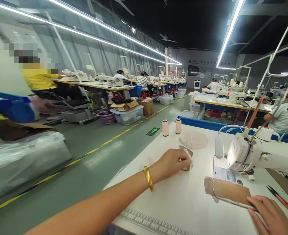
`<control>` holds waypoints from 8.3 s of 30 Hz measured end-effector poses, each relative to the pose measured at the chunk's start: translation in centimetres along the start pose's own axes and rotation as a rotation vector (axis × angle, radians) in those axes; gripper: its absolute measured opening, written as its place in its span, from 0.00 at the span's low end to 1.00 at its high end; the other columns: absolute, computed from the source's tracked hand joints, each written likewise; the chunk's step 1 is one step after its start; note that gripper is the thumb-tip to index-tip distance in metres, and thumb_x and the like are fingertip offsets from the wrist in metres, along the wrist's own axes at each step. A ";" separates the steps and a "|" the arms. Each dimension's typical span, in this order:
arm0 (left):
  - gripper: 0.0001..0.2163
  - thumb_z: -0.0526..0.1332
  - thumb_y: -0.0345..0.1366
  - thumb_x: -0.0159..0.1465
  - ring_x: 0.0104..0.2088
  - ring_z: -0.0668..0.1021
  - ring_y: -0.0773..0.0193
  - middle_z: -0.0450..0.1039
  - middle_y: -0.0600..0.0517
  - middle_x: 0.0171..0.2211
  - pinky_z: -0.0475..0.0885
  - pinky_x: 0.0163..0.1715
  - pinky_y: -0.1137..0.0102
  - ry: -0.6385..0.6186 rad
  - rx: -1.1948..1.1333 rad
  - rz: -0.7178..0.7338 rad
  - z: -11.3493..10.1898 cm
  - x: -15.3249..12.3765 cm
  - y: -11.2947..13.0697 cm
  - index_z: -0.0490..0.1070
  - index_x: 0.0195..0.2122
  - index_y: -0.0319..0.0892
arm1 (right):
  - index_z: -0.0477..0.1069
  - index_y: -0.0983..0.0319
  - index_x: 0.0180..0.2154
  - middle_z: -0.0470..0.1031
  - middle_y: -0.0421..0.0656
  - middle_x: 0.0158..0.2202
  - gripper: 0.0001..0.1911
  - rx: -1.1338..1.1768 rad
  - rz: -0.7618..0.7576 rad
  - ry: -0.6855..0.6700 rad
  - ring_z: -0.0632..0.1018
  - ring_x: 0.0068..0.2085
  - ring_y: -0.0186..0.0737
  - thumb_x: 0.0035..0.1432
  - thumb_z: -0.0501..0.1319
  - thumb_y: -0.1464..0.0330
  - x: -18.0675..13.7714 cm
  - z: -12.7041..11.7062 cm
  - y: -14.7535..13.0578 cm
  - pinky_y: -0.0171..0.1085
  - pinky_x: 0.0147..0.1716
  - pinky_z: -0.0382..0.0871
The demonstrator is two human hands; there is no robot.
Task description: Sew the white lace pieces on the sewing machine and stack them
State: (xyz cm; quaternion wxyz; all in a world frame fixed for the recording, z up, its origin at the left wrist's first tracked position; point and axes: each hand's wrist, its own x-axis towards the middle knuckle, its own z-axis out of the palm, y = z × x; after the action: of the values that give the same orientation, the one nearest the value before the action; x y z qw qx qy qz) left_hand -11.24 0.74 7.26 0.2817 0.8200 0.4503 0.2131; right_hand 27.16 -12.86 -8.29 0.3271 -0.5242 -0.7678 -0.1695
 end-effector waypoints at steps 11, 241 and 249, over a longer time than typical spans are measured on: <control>0.10 0.62 0.43 0.68 0.46 0.77 0.50 0.78 0.45 0.45 0.71 0.47 0.58 -0.217 0.129 0.170 6.8 0.4 4.0 0.76 0.42 0.42 | 0.70 0.55 0.56 0.76 0.46 0.51 0.13 0.353 0.116 -0.312 0.76 0.52 0.47 0.73 0.57 0.72 7.1 -3.9 -6.0 0.45 0.51 0.75; 0.09 0.61 0.25 0.69 0.35 0.75 0.60 0.81 0.54 0.36 0.63 0.42 0.61 0.049 0.197 0.856 12.5 5.0 1.7 0.77 0.35 0.44 | 0.74 0.58 0.45 0.79 0.42 0.42 0.18 0.219 -0.060 -0.327 0.74 0.40 0.44 0.62 0.57 0.85 8.1 -1.0 -3.7 0.40 0.36 0.61; 0.11 0.59 0.25 0.70 0.37 0.77 0.60 0.79 0.51 0.34 0.67 0.44 0.62 0.047 0.285 0.874 12.5 5.7 1.4 0.76 0.32 0.43 | 0.73 0.58 0.43 0.78 0.43 0.40 0.17 0.146 -0.041 -0.351 0.74 0.38 0.44 0.63 0.55 0.84 7.9 -0.4 -3.1 0.40 0.34 0.61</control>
State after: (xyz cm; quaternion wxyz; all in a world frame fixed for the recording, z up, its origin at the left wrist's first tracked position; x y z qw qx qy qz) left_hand 0.04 1.65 -0.70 0.0394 0.9585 0.0934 0.2665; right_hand 22.63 -8.86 -2.37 0.2219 -0.5051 -0.8337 -0.0261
